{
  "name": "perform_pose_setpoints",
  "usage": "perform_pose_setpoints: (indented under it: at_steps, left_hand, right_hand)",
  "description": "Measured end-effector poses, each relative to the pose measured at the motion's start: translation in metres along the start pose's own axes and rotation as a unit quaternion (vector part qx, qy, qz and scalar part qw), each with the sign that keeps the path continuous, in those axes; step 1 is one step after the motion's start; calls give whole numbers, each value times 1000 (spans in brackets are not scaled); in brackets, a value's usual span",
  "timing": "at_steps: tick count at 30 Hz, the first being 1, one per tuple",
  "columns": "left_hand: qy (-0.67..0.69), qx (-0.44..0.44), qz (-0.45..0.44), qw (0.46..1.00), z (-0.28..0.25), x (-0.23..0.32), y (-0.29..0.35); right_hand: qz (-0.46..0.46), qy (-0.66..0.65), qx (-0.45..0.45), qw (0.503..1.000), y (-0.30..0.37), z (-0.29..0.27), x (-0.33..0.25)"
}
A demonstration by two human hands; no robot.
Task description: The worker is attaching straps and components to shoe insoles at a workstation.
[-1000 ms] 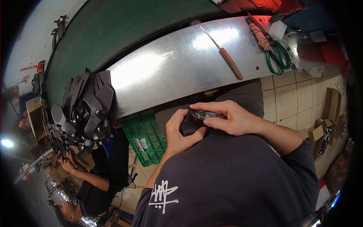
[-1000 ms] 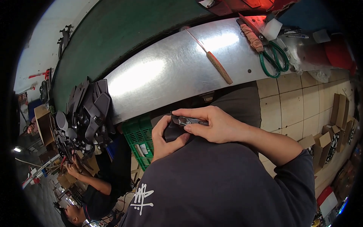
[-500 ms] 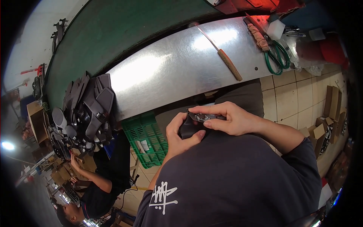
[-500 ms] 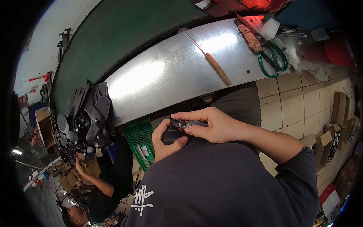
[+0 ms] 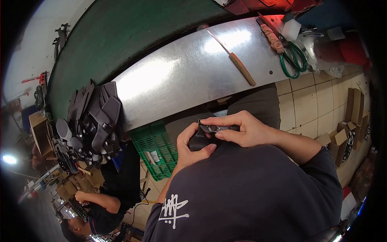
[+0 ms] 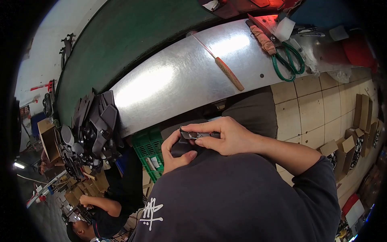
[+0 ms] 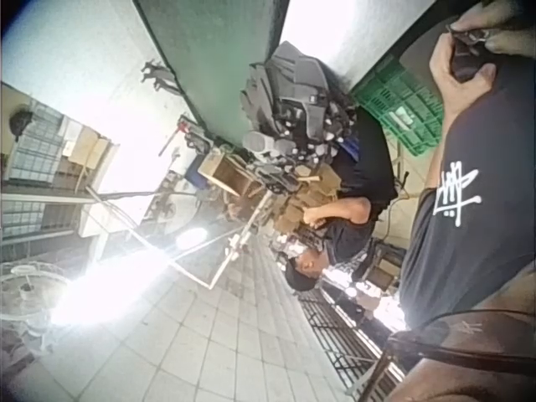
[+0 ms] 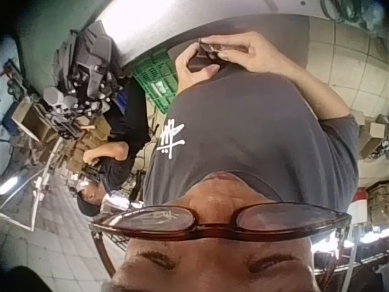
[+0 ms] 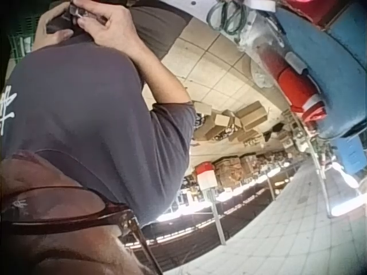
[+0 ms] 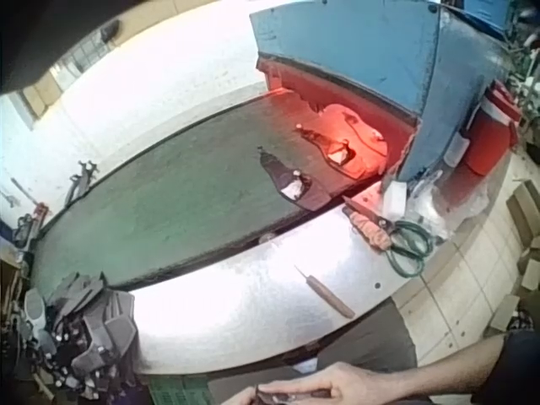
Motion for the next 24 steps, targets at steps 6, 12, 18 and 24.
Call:
perform_pose_setpoints:
  at_steps: [6, 12, 18, 24]
  left_hand:
    - [0, 2, -2, 1000, 1, 1, -2]
    - [54, 1, -16, 998, 0, -9, -2]
    - [80, 10, -14, 997, 1, -9, -4]
    - [86, 17, -21, 996, 2, -10, -3]
  right_hand:
    - [-36, 93, 63, 993, -2, -2, 4]
    - [-69, 247, 128, 958, -2, -2, 0]
    - [-121, 313, 187, 923, -1, -3, -4]
    - [-170, 421, 206, 867, 0, 0, -11]
Point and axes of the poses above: each hand's wrist, its own y-axis away from the middle knuckle, its own z-axis out of the palm, x = y × z, the point moved 6 cm from there along -y, towards the middle knuckle, and after that the axes turned 7 degrees about z, right-handed, at the moved point
